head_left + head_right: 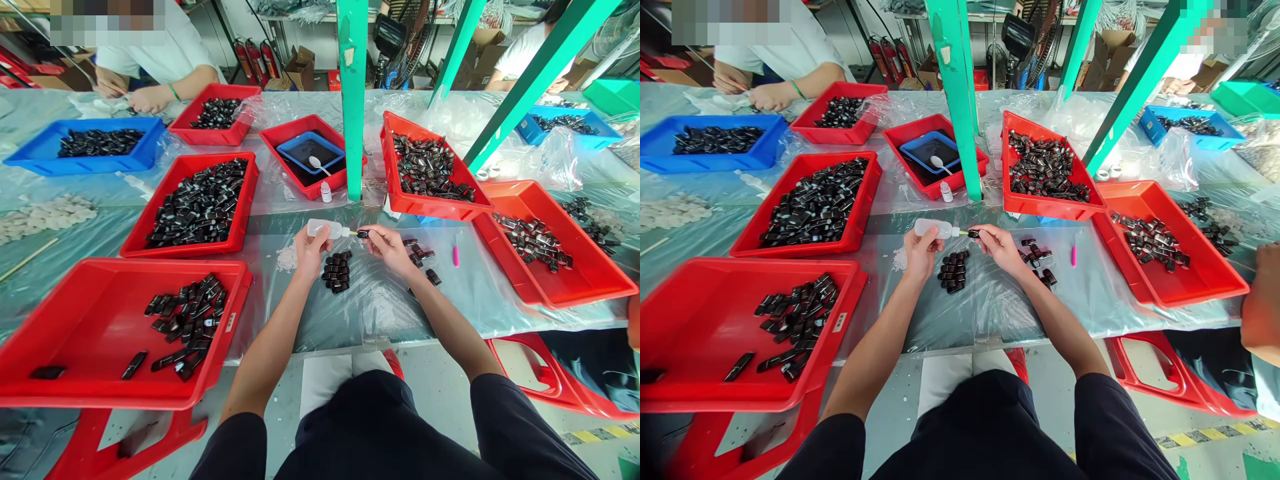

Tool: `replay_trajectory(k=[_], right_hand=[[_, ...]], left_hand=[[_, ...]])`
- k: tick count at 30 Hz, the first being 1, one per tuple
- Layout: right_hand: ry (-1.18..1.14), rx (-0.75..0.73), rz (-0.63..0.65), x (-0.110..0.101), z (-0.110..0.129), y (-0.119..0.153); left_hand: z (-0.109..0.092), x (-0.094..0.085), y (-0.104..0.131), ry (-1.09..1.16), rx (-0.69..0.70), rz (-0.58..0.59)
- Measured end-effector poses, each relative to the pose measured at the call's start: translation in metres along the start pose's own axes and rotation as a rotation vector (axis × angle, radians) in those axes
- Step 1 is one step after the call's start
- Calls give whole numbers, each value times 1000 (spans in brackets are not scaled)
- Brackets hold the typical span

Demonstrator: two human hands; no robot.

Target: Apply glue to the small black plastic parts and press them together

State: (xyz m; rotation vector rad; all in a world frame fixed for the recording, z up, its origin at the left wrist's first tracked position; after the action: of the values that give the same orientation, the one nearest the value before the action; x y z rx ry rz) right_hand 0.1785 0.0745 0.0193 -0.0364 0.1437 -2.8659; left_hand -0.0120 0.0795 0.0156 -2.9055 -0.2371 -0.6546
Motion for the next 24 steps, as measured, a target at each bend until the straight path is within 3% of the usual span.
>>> replay_trajectory(k=[15,24], right_hand=[[-6,-40,-9,-3,5,1],[65,-111,-81,-8,14,3]], left_hand=[[2,1,-1,-21,-12,19],[6,-3,-3,52,-18,18]])
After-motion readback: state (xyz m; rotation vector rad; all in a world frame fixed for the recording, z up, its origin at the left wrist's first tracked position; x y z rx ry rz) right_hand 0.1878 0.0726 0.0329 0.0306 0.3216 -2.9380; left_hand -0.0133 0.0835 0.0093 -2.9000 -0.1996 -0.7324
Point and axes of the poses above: each hand's wrist, its own y-axis away from the middle knuckle, its own x-axis out of the palm, z = x × y, the point moved 9 cm from there along -y, towards the middle knuckle, and after that the axes turned 3 degrees about x, right-handed, at the moved point
